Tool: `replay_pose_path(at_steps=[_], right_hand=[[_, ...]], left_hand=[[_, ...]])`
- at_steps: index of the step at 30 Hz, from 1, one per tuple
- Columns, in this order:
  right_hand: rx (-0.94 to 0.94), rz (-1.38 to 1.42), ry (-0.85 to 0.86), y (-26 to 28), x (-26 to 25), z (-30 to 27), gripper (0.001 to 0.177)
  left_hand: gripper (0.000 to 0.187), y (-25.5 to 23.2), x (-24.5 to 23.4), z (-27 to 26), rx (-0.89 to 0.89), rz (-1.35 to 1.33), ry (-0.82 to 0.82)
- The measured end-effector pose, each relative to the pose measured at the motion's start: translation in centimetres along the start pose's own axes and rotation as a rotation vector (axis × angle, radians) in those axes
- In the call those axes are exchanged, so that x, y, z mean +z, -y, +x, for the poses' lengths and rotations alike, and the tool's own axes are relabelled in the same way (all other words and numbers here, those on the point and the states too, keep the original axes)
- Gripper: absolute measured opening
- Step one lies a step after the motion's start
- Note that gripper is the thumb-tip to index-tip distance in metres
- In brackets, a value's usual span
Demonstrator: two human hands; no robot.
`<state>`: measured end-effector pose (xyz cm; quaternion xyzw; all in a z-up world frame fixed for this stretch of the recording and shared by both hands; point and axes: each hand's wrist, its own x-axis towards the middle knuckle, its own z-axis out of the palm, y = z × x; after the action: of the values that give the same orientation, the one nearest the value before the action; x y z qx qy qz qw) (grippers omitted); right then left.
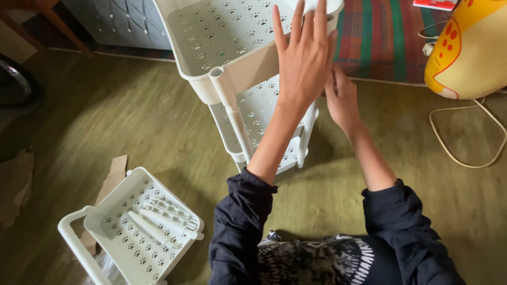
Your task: The person assembles a white plastic storage unit by inserting vertical poles into the corners of the baskets and stacking them to form a multi-tiered rack. The person handles the baskets and poles by hand, aligning and securing each layer.
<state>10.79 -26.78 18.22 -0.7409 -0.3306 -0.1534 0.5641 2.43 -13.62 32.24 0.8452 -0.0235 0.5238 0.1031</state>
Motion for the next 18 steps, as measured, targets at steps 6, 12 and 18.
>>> replay_pose_path(at_steps=[6, 12, 18], right_hand=[[0.031, 0.092, 0.063, 1.0, -0.3, 0.6, 0.034], [0.079, 0.095, 0.069, 0.8, -0.2, 0.4, 0.032], [-0.017, -0.112, -0.075, 1.6, -1.4, 1.1, 0.040]], left_hand=[[0.045, 1.0, 3.0, -0.8, -0.014, -0.093, 0.000], [0.063, 2.0, 2.9, -1.5, 0.061, -0.125, 0.034], [0.074, 2.3, 2.9, -1.7, 0.098, -0.094, 0.034]])
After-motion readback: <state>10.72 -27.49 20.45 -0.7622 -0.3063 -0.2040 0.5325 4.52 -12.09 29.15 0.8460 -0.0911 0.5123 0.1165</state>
